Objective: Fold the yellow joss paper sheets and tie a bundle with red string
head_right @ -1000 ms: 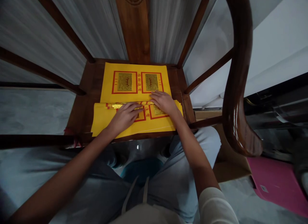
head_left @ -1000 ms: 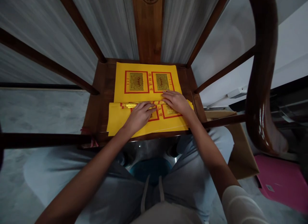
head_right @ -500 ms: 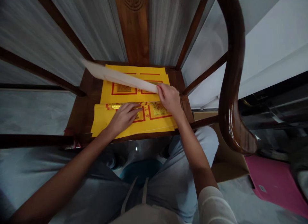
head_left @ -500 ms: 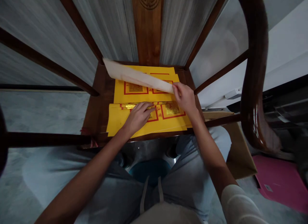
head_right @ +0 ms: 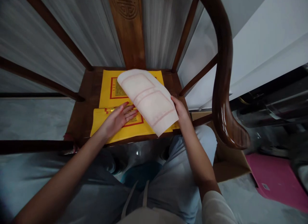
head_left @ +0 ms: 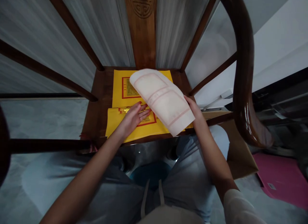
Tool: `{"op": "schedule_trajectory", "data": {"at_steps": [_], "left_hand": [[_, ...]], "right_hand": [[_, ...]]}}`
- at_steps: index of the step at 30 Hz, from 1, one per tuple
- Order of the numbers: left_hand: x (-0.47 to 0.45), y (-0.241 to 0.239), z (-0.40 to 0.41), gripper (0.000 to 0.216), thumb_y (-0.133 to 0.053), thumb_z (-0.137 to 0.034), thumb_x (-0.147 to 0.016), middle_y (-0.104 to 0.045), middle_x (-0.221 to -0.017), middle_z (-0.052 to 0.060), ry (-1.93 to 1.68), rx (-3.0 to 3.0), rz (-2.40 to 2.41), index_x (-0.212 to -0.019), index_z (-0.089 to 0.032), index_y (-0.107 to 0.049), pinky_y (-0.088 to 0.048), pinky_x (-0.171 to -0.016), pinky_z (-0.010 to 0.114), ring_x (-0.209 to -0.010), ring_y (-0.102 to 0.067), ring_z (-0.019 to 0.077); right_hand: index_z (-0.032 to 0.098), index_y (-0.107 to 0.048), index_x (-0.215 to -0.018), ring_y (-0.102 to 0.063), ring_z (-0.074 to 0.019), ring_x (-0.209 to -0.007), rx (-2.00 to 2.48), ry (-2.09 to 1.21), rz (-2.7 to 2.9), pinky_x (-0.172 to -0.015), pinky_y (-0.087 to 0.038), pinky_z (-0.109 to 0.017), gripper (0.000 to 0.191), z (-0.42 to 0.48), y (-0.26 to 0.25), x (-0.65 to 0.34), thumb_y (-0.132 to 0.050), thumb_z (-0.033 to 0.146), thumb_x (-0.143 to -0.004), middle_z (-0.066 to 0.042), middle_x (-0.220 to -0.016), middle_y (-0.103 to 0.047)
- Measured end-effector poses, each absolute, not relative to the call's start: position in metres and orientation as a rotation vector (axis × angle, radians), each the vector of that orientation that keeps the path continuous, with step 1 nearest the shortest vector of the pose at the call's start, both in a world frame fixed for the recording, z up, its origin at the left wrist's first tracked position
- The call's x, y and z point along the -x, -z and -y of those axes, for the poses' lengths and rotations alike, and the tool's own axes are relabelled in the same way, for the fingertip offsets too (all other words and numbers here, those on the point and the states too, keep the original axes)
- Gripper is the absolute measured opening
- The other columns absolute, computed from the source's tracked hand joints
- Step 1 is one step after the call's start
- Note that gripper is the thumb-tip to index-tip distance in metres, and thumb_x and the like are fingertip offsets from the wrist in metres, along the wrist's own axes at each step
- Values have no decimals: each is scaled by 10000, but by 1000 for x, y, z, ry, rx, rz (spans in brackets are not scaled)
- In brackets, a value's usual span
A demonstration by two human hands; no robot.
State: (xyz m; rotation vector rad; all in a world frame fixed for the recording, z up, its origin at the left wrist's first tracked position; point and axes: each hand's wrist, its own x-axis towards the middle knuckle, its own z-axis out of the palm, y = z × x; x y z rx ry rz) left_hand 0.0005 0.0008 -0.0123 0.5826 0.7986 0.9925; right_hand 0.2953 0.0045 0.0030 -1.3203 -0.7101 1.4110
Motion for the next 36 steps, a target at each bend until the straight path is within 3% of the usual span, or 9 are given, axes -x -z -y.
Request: {"op": "schedule_trajectory", "data": {"at_steps": [4, 7, 13, 17, 24, 30, 36], "left_hand": [[4, 10, -9, 336, -859, -427, -782, -791, -1119, 95, -947, -531, -845, -995, -220, -703, -606, -811, 337, -999, -755, 242], [7, 5, -10, 318, -794, -474, -824, -789, -975, 95, -918, -555, -865, -963, -200, -713, -616, -751, 351, -879, -743, 238], [4, -2, -4, 466, -890, -440, -702, -802, -982, 105, -926, -743, -1009, -1043, -160, -738, -629, -754, 370, -943, -753, 304], [3, 2, -4, 588, -929, -364, -613, -795, -1029, 96, -1047, -940, -1132, -1121, -144, -729, -584, -721, 309, -903, -731, 264], [5, 8, -7, 531, -866, -340, -662, -749, -1053, 68, -1181, -1070, -1196, -1129, -180, -671, -534, -711, 273, -853, -676, 207], [9, 12, -10, 433, -832, -364, -681, -744, -938, 43, -1227, -1016, -1234, -1048, -185, -689, -504, -611, 234, -740, -645, 171], [14, 16, -15, 564, -905, -306, -533, -781, -860, 48, -1033, -896, -1197, -1041, -170, -701, -536, -505, 251, -611, -661, 176]], "right_hand": [[244, -656, -866, -666, -229, -897, 1519, -965, 891, -856, -535, -370, 289, 14, 15, -311, -643, 529, -818, -12, -865, -730], [224, -663, -882, -638, -217, -865, 1670, -781, 1081, -821, -507, -348, 322, 27, 22, -322, -585, 535, -857, -12, -857, -699], [236, -627, -913, -542, -175, -660, 1767, -810, 1163, -622, -410, -297, 409, 42, 29, -320, -617, 639, -839, 38, -694, -592], [241, -602, -944, -526, -169, -599, 1796, -922, 1163, -566, -354, -291, 498, 42, 25, -313, -749, 657, -713, 48, -663, -592], [232, -621, -952, -570, -176, -654, 1831, -930, 1188, -599, -387, -301, 473, 46, 20, -309, -806, 559, -665, 50, -707, -609], [258, -574, -1353, -697, -229, -890, 1681, -1196, 1177, -752, -552, -363, 865, 53, 17, -309, -930, 510, -606, 0, -978, -700], [248, -507, -1485, -709, -270, -952, 1772, -1010, 1289, -903, -584, -474, 971, 50, 18, -311, -929, 423, -629, -32, -1042, -704]]}}
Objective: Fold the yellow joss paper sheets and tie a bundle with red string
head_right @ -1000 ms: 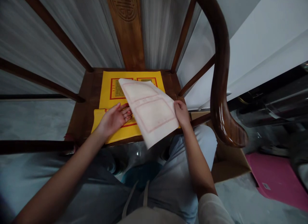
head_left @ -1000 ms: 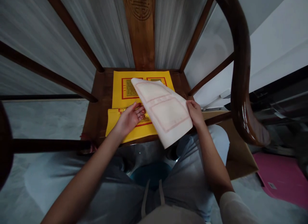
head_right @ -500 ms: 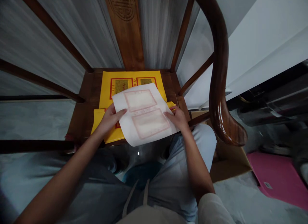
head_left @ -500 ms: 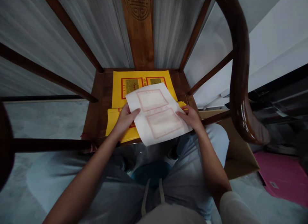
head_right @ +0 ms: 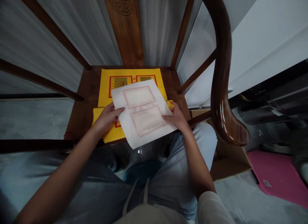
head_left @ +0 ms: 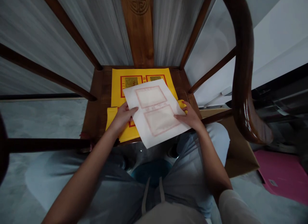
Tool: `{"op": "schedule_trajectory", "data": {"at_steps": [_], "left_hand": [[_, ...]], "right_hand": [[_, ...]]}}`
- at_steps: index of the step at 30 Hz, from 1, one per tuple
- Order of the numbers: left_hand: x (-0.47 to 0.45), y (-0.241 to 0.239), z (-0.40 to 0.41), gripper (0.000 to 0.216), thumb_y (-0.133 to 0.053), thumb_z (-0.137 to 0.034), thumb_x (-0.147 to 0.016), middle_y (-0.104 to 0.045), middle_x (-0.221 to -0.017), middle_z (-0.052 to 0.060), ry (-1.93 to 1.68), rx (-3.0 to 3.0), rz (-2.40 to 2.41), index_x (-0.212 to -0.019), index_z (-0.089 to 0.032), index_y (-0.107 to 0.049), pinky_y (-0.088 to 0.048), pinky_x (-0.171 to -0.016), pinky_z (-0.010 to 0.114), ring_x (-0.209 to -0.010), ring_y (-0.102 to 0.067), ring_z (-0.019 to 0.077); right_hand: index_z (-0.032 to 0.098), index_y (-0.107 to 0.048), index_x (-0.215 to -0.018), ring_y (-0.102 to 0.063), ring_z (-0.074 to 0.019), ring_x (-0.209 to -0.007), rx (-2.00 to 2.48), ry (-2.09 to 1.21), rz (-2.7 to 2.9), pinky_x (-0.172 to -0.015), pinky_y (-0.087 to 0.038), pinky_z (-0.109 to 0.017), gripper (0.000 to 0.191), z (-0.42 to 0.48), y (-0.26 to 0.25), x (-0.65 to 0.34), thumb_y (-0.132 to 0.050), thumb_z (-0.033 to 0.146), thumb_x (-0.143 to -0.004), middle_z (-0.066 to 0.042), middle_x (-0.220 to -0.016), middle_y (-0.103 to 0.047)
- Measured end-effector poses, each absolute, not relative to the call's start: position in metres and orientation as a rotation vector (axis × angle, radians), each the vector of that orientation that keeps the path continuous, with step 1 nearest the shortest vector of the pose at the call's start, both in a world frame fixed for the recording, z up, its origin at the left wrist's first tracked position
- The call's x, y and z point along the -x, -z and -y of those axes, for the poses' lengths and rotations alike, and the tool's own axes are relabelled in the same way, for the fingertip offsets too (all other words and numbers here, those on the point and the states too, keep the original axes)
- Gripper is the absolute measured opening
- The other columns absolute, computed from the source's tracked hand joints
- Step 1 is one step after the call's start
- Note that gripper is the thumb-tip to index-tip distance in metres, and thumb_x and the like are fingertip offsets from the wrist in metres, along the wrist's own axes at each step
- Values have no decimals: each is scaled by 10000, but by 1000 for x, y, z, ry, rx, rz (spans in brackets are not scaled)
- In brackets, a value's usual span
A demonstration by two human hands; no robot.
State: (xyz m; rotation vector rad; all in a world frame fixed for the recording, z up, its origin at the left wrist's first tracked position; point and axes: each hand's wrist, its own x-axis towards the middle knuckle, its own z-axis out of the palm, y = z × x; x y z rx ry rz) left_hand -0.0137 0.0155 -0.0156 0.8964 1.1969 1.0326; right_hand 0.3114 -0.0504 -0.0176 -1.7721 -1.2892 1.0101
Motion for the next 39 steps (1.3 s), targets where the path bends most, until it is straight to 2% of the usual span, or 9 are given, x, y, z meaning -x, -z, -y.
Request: {"op": "schedule_trajectory", "data": {"at_steps": [3, 6, 10, 14, 17, 25, 33, 37, 39], "left_hand": [[14, 18, -16, 543, -898, -292, -549, -789, -852, 48, -1123, -927, -1185, -1037, -161, -700, -571, -562, 253, -661, -704, 191], [13, 21, -17, 480, -869, -309, -605, -793, -883, 62, -1202, -922, -1196, -1026, -167, -688, -583, -609, 257, -742, -733, 208], [13, 25, -19, 445, -828, -309, -660, -785, -947, 83, -1214, -881, -1219, -1054, -181, -665, -586, -617, 280, -830, -749, 244], [14, 28, -20, 455, -814, -298, -677, -763, -971, 101, -1208, -853, -1224, -1085, -185, -647, -602, -648, 320, -892, -750, 282], [14, 29, -20, 428, -807, -282, -684, -756, -958, 98, -1199, -855, -1208, -1072, -188, -653, -611, -662, 329, -883, -747, 277], [14, 26, -21, 459, -781, -245, -679, -773, -961, 76, -1163, -833, -1220, -1118, -200, -654, -588, -554, 270, -795, -750, 242], [19, 17, -23, 394, -738, -156, -761, -783, -1014, 85, -1071, -661, -1197, -1145, -199, -661, -679, -743, 375, -889, -770, 256], [22, 3, -21, 108, -648, -219, -893, -781, -878, 97, -896, -409, -985, -974, -173, -703, -684, -811, 458, -856, -775, 277], [21, -3, -19, 157, -561, -226, -958, -778, -844, 88, -856, -342, -876, -914, -171, -701, -673, -860, 476, -865, -779, 270]], "right_hand": [[246, -490, -1518, -716, -284, -979, 1783, -1080, 1177, -924, -598, -497, 1060, 58, 14, -309, -970, 427, -591, -49, -1070, -716], [278, -523, -1485, -729, -254, -896, 1638, -1191, 919, -818, -640, -449, 1034, 76, 13, -303, -994, 390, -572, -34, -1045, -737], [264, -651, -1262, -741, -203, -807, 1334, -1239, 457, -680, -655, -342, 694, 95, 18, -285, -942, 350, -637, -15, -1030, -778], [242, -712, -1123, -745, -246, -1155, 1142, -1234, 347, -912, -676, -360, 431, 96, 22, -255, -842, 383, -737, -44, -1194, -791], [262, -694, -1186, -695, -266, -1296, 1134, -1202, 367, -1050, -642, -439, 456, 92, 26, -233, -810, 398, -766, -42, -1266, -778], [266, -702, -1116, -614, -295, -1416, 1038, -1337, 315, -1179, -557, -527, 389, 97, 29, -226, -764, 396, -755, -51, -1280, -774], [253, -681, -1253, -635, -296, -1392, 1043, -1248, 313, -1207, -521, -541, 508, 100, 33, -222, -746, 387, -767, -62, -1286, -773], [255, -601, -1441, -544, -271, -1489, 1277, -1043, 566, -1317, -360, -524, 628, 106, 38, -224, -699, 514, -878, -61, -1447, -696], [247, -537, -1531, -415, -245, -1584, 1391, -938, 897, -1366, -233, -504, 634, 111, 34, -230, -602, 538, -972, -64, -1569, -601]]}}
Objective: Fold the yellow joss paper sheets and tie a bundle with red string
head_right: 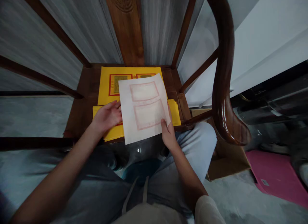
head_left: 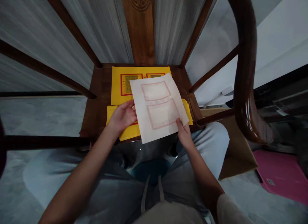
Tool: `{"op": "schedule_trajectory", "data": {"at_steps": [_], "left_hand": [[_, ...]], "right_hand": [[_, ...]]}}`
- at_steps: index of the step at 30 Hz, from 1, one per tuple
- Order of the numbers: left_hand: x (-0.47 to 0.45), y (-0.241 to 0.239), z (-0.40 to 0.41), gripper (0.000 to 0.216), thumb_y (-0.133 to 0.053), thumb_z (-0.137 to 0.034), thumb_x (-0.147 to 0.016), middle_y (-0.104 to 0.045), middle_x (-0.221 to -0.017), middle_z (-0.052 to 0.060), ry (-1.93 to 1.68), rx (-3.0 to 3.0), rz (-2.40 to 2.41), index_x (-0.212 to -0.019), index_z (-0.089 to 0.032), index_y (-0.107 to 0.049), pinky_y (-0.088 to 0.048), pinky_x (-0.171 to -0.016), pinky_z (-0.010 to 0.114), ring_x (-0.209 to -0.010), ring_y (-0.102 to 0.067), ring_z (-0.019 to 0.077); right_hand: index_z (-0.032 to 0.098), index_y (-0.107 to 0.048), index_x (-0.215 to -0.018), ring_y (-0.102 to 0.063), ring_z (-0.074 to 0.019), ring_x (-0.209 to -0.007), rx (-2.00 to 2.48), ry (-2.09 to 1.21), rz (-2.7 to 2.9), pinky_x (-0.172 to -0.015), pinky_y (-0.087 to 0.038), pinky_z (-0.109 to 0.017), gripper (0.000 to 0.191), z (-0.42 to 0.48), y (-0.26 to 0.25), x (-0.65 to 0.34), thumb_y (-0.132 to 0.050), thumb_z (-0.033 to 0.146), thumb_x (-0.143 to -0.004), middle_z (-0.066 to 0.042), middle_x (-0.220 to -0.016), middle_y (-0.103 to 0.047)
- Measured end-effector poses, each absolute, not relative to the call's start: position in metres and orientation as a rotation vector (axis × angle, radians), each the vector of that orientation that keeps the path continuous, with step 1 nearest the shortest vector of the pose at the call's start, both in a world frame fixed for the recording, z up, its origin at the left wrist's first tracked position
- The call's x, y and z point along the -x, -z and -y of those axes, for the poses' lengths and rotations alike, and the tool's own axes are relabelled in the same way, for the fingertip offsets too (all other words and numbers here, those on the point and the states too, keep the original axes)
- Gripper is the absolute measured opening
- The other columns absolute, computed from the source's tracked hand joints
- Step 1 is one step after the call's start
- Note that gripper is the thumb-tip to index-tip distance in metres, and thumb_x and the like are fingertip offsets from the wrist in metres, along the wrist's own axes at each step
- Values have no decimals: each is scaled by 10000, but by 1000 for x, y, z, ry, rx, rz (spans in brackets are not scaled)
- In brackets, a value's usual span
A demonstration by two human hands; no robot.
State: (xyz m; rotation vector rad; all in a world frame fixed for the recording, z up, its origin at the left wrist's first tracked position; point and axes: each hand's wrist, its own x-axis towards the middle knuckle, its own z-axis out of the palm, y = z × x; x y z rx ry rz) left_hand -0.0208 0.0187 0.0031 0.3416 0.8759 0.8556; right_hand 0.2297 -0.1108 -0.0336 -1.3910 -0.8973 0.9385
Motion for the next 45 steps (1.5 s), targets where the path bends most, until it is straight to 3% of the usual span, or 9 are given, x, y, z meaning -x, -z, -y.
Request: {"op": "schedule_trajectory", "data": {"at_steps": [3, 6, 10, 18, 22, 25, 29, 38, 45], "left_hand": [[15, -6, -15, 196, -533, -183, -976, -792, -877, 80, -839, -339, -809, -880, -170, -703, -657, -914, 445, -912, -787, 255], [7, -4, -12, 173, -575, -213, -984, -806, -925, 94, -799, -393, -836, -902, -167, -721, -659, -904, 420, -965, -788, 267], [-3, 1, -5, 208, -707, -292, -944, -808, -1115, 121, -847, -591, -882, -1100, -156, -734, -666, -865, 380, -1063, -772, 274], [-14, 10, 6, 639, -974, -388, -659, -783, -1258, 121, -1035, -820, -942, -1185, -172, -682, -666, -857, 353, -1079, -768, 279], [-14, 10, 8, 626, -958, -401, -683, -793, -1224, 115, -985, -860, -934, -1202, -178, -688, -668, -820, 345, -1055, -777, 287], [-15, 9, 10, 619, -942, -393, -712, -789, -1240, 112, -921, -898, -916, -1239, -192, -688, -662, -775, 320, -1025, -783, 276], [-16, 8, 13, 655, -957, -388, -694, -774, -1281, 115, -819, -936, -854, -1266, -206, -693, -665, -813, 341, -1061, -776, 291], [-15, 7, 2, 617, -934, -474, -713, -755, -1312, 110, -1015, -1089, -958, -1214, -203, -698, -643, -943, 367, -1144, -743, 281], [-1, 15, -19, 635, -904, -440, -723, -738, -1052, 49, -1276, -1064, -1194, -1256, -215, -643, -653, -633, 285, -874, -753, 218]], "right_hand": [[250, -372, -1656, -220, -215, -1665, 1380, -799, 1498, -1386, -139, -493, 613, 114, 23, -237, -430, 383, -1061, -44, -1726, -396], [246, -243, -1710, -76, -229, -1689, 1257, -675, 2022, -1384, -143, -529, 752, 111, 16, -239, -404, 185, -977, -19, -1789, -243], [201, -320, -1688, -14, -275, -1692, 1189, -530, 2397, -1377, -103, -575, 822, 108, 14, -232, -474, 129, -884, -45, -1789, -239], [257, -521, -1572, -231, -357, -1655, 1053, -668, 2335, -1364, -91, -623, 874, 110, -5, -226, -754, 692, -850, -105, -1663, -492], [285, -495, -1559, -418, -312, -1569, 1194, -842, 1770, -1299, -349, -561, 708, 71, -12, -234, -669, 606, -953, -125, -1652, -486], [297, -399, -1586, -596, -312, -1403, 1362, -1132, 1288, -1151, -537, -519, 918, 26, -11, -236, -795, 611, -820, -130, -1591, -543], [245, -550, -1399, -705, -308, -1247, 1301, -1412, 1005, -1073, -598, -485, 782, -11, -5, -231, -840, 542, -737, -95, -1359, -726], [255, -672, -1184, -734, -300, -1184, 1131, -1567, 1154, -1063, -608, -483, 580, 0, 3, -234, -898, 434, -680, -43, -1294, -773], [250, -647, -1288, -712, -298, -1245, 1085, -1671, 1264, -1051, -615, -451, 645, 3, 8, -239, -889, 410, -712, -53, -1383, -733]]}}
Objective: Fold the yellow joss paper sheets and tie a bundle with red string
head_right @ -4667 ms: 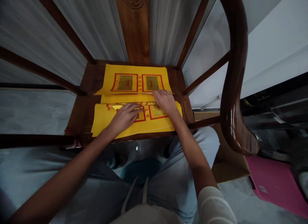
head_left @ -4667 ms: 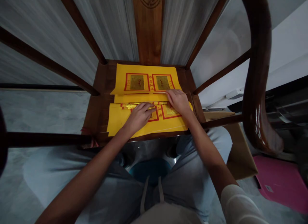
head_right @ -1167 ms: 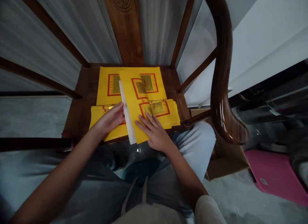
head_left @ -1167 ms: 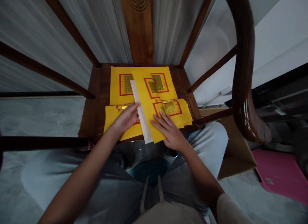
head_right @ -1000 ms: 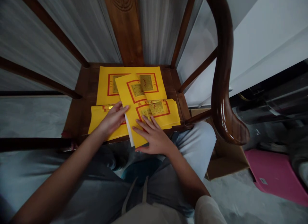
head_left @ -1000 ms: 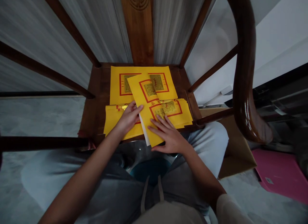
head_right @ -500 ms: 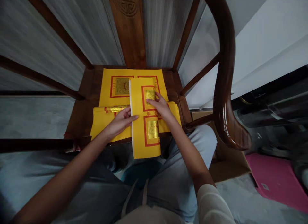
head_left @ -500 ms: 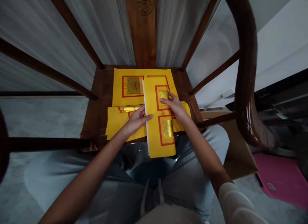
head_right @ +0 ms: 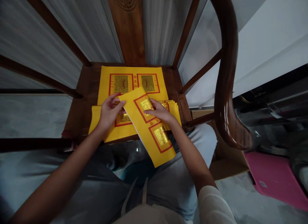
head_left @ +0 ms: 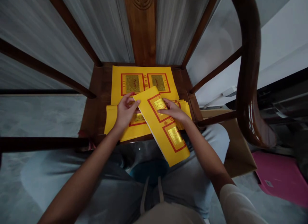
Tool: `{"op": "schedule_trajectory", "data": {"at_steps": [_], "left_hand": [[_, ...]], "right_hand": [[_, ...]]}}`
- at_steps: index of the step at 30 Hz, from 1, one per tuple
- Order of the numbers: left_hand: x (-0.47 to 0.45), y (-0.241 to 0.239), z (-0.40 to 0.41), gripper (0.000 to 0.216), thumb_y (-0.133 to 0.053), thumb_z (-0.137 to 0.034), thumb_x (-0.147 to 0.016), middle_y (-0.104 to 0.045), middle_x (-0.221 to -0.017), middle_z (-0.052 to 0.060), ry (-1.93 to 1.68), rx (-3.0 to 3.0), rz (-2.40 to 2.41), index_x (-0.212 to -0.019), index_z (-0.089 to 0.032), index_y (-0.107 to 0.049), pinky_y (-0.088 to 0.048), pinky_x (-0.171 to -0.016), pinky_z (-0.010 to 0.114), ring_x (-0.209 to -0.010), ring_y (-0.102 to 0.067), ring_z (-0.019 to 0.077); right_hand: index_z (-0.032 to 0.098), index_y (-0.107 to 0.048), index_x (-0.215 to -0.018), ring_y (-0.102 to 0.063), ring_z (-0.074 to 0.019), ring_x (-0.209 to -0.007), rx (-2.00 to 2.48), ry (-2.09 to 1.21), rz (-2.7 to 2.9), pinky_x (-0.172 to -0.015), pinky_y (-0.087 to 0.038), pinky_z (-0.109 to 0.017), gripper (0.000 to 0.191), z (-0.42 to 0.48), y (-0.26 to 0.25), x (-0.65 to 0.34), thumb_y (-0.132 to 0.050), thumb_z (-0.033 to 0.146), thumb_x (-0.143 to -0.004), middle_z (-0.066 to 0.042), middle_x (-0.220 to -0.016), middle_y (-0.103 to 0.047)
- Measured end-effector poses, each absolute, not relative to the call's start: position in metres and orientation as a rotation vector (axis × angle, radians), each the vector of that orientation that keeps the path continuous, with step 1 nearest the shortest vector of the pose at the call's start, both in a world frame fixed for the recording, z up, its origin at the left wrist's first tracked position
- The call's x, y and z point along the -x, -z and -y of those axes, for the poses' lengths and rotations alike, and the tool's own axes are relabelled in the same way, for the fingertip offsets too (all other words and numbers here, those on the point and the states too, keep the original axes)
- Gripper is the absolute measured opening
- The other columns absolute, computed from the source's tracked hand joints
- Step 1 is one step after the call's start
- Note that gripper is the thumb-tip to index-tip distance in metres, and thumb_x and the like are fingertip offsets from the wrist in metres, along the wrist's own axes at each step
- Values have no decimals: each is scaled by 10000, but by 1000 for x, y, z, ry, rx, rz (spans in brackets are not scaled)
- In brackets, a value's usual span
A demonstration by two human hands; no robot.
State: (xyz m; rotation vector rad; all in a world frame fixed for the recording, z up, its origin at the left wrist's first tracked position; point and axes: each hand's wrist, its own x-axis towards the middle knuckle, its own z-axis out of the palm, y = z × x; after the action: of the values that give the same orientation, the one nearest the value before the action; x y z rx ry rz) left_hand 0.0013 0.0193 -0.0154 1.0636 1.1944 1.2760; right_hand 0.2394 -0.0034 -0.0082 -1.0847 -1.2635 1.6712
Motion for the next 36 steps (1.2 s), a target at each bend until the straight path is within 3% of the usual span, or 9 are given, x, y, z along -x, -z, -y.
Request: {"op": "schedule_trajectory", "data": {"at_steps": [6, 11, 20, 24, 28, 32, 34, 36], "left_hand": [[-3, 14, -20, 444, -868, -351, -725, -685, -923, 9, -1313, -984, -1265, -1126, -214, -733, -640, -612, 234, -783, -705, 159], [-4, 11, -19, 333, -843, -333, -739, -703, -966, 28, -1353, -979, -1308, -1029, -190, -764, -635, -612, 236, -739, -683, 135], [-2, 13, -20, 328, -846, -317, -746, -718, -939, 35, -1374, -978, -1331, -1033, -170, -788, -644, -641, 256, -742, -694, 142], [-2, 14, -20, 329, -859, -326, -739, -741, -925, 42, -1368, -971, -1322, -1019, -166, -794, -645, -638, 259, -766, -712, 161], [-1, 11, -21, 295, -852, -305, -745, -739, -894, 33, -1357, -974, -1369, -1003, -171, -801, -643, -624, 264, -715, -709, 154], [2, 10, -24, 252, -847, -252, -743, -725, -832, 23, -1307, -1001, -1378, -979, -173, -808, -640, -591, 259, -663, -700, 147], [4, 10, -26, 211, -847, -222, -739, -736, -820, 36, -1258, -981, -1379, -937, -162, -805, -655, -611, 283, -666, -712, 161], [5, 10, -28, 182, -852, -193, -732, -750, -822, 51, -1219, -950, -1384, -901, -151, -797, -669, -634, 304, -667, -726, 172]], "right_hand": [[256, -663, -1244, -686, -310, -1300, 1126, -1618, 1297, -1104, -588, -491, 582, 4, 8, -240, -864, 434, -728, -45, -1389, -730], [251, -656, -1212, -682, -310, -1306, 1164, -1592, 1306, -1111, -585, -492, 601, 4, 7, -238, -884, 445, -691, -51, -1375, -737], [252, -626, -1228, -724, -299, -1228, 1137, -1545, 1304, -1093, -590, -496, 607, 5, 13, -237, -879, 428, -705, -68, -1339, -748], [257, -566, -1369, -720, -300, -1222, 1183, -1530, 1360, -1059, -605, -484, 717, 4, 20, -238, -843, 493, -751, -87, -1370, -723], [221, -385, -1582, -581, -317, -1417, 1298, -1167, 1586, -1184, -499, -513, 894, 13, 19, -232, -774, 481, -821, -157, -1536, -577], [248, -342, -1642, -247, -307, -1644, 1243, -736, 2013, -1323, -284, -552, 777, 23, 10, -231, -633, 468, -956, -145, -1736, -320], [274, -372, -1637, -156, -307, -1673, 1213, -705, 2152, -1338, -236, -575, 739, 21, 9, -232, -609, 522, -983, -115, -1758, -295], [270, -453, -1594, -184, -317, -1667, 1217, -719, 2201, -1332, -257, -575, 695, 14, 9, -232, -600, 580, -989, -120, -1724, -370]]}}
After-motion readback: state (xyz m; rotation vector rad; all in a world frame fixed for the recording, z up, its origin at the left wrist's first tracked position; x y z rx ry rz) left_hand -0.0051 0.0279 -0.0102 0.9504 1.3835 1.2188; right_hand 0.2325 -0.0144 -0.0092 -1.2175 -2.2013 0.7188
